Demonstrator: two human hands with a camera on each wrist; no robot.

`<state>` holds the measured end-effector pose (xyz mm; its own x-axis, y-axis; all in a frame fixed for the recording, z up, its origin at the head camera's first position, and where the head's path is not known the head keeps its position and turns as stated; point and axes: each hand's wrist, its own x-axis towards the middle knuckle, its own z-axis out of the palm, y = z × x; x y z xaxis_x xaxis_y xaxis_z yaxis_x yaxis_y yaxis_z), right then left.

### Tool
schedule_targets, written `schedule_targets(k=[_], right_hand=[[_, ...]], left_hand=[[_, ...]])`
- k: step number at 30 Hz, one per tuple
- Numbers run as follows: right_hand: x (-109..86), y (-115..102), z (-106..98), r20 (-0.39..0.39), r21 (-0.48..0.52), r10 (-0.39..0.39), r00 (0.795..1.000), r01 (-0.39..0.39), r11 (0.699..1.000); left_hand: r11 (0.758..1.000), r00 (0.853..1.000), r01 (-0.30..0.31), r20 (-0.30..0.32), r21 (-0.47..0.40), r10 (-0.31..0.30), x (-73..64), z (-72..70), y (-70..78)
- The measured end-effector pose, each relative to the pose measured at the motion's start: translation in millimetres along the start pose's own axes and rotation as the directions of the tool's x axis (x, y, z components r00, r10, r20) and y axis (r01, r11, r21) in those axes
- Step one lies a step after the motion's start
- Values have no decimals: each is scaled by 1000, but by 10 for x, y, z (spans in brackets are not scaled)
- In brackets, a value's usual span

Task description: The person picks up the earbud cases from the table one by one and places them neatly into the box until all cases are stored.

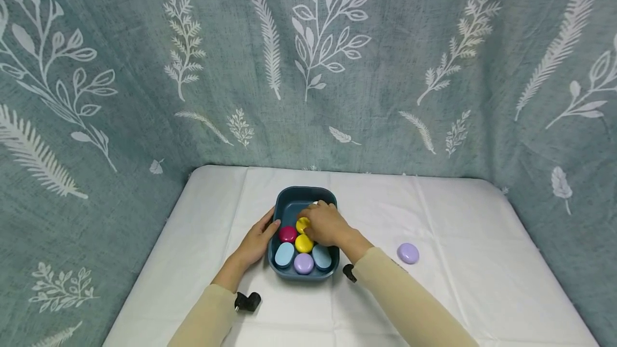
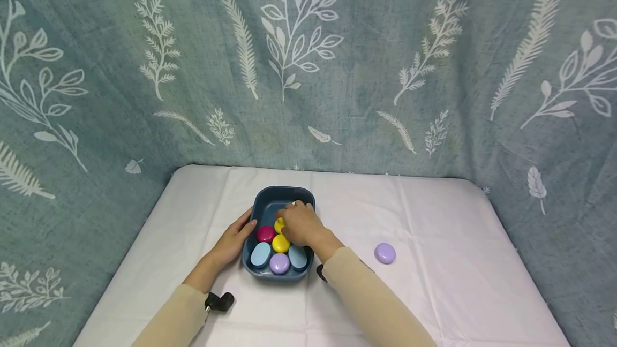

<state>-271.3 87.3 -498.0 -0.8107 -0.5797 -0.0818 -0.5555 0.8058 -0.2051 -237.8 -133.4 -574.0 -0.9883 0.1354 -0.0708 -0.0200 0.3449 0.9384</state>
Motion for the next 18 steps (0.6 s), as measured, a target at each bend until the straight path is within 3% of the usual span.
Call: schedule_targets(k=[10,18], right_hand=[[-176,89,-250,-115,82,23,993,-14,997],[-522,278,-432,-176,145,62,982,-36,989]], left_hand=[[1000,1000,14,-1,8,-14,13,-29,-1],[1000,1000,5,18,-13,-4,29,-26,0]])
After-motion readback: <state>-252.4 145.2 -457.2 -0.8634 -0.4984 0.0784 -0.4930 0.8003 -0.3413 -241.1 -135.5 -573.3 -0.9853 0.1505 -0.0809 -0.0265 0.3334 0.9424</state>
